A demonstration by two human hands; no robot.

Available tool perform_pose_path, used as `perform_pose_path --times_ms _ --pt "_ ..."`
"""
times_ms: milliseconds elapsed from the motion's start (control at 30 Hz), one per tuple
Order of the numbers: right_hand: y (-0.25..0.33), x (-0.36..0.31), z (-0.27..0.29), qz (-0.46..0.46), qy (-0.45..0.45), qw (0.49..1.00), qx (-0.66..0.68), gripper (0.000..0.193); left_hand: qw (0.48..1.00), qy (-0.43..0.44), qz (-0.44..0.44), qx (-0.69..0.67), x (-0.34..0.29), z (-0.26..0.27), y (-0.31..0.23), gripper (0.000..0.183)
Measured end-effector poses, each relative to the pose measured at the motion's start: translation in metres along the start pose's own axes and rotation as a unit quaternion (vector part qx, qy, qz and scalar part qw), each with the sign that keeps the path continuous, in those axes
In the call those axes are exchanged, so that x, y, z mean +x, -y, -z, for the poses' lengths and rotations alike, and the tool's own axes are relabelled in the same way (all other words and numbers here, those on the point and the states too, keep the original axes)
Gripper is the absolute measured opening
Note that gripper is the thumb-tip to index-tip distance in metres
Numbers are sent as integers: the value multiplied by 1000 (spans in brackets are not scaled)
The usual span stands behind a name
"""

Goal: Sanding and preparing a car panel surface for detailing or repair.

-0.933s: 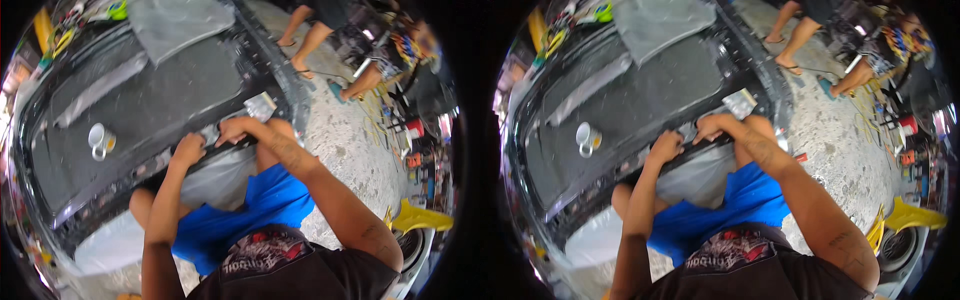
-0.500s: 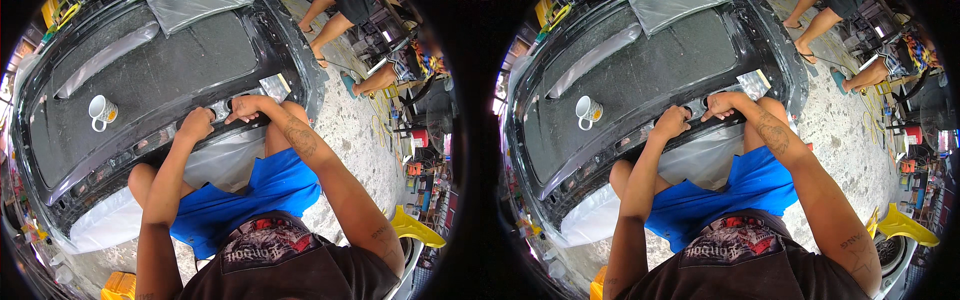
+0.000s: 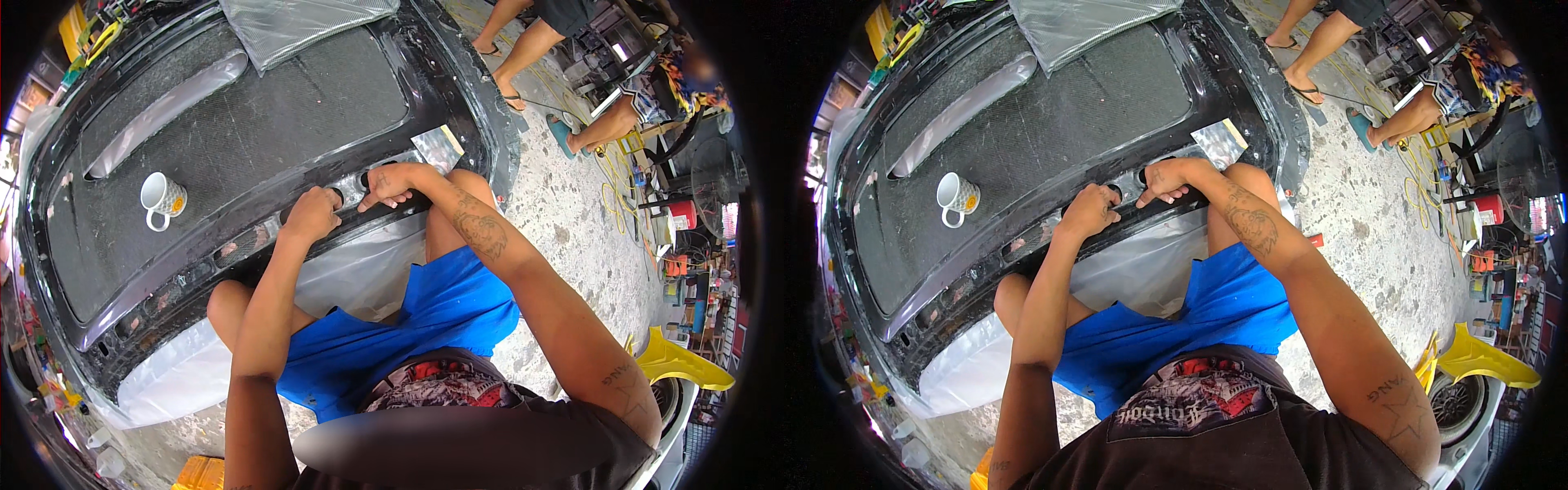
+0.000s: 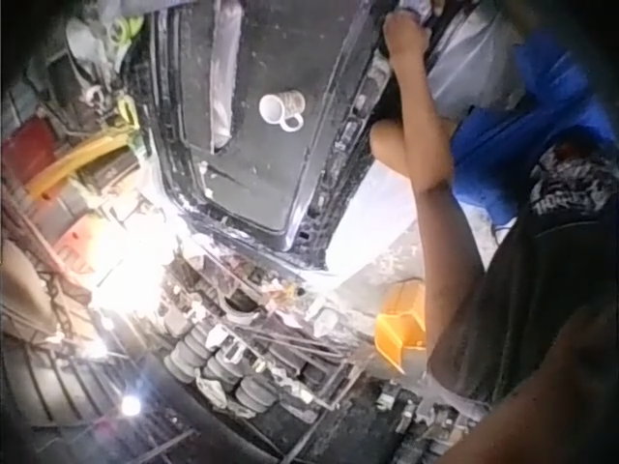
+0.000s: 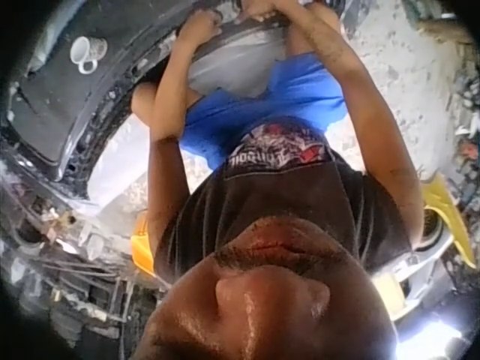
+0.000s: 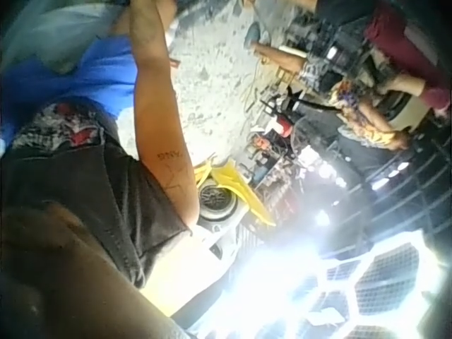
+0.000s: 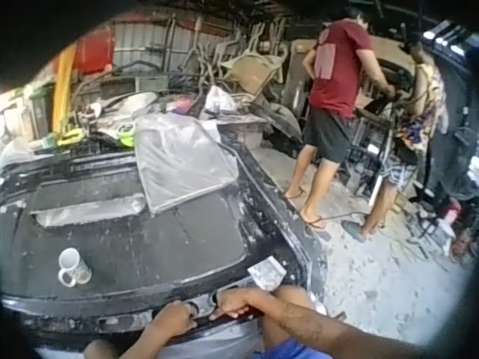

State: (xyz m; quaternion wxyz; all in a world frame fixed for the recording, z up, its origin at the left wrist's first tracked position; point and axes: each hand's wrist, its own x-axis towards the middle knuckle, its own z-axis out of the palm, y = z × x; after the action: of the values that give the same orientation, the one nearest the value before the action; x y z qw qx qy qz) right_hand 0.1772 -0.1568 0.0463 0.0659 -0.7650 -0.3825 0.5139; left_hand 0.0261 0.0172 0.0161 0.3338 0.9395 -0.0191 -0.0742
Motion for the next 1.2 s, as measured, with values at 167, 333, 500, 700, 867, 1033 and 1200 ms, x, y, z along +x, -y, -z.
perform_pose_path --times_ms 167,333,500,700,867,1033,1200 --pt "-5 4 -1 -1 2 1000 -7 66 1000 -2 -10 13 -2 2 -5 32" --pt "-1 5 -1 4 4 1000 -3 66 1000 13 5 3 -3 4 -2 32" --pt "-6 1 -2 4 -8 1000 -3 63 999 7 -21 42 -2 2 -5 30" --pt "-7 3 0 22 -13 999 -28 62 999 4 -35 13 -10 8 -14 28" --pt "-22 3 -3 32 -9 999 -17 60 994 -87 -55 -20 -1 34 -71 20" --pt "-22 12 -2 55 -16 998 -17 59 969 -125 -211 -41 62 19 -102 25" --pt "-20 6 -4 83 -29 995 -41 54 954 -53 -294 -32 127 -6 -124 27"
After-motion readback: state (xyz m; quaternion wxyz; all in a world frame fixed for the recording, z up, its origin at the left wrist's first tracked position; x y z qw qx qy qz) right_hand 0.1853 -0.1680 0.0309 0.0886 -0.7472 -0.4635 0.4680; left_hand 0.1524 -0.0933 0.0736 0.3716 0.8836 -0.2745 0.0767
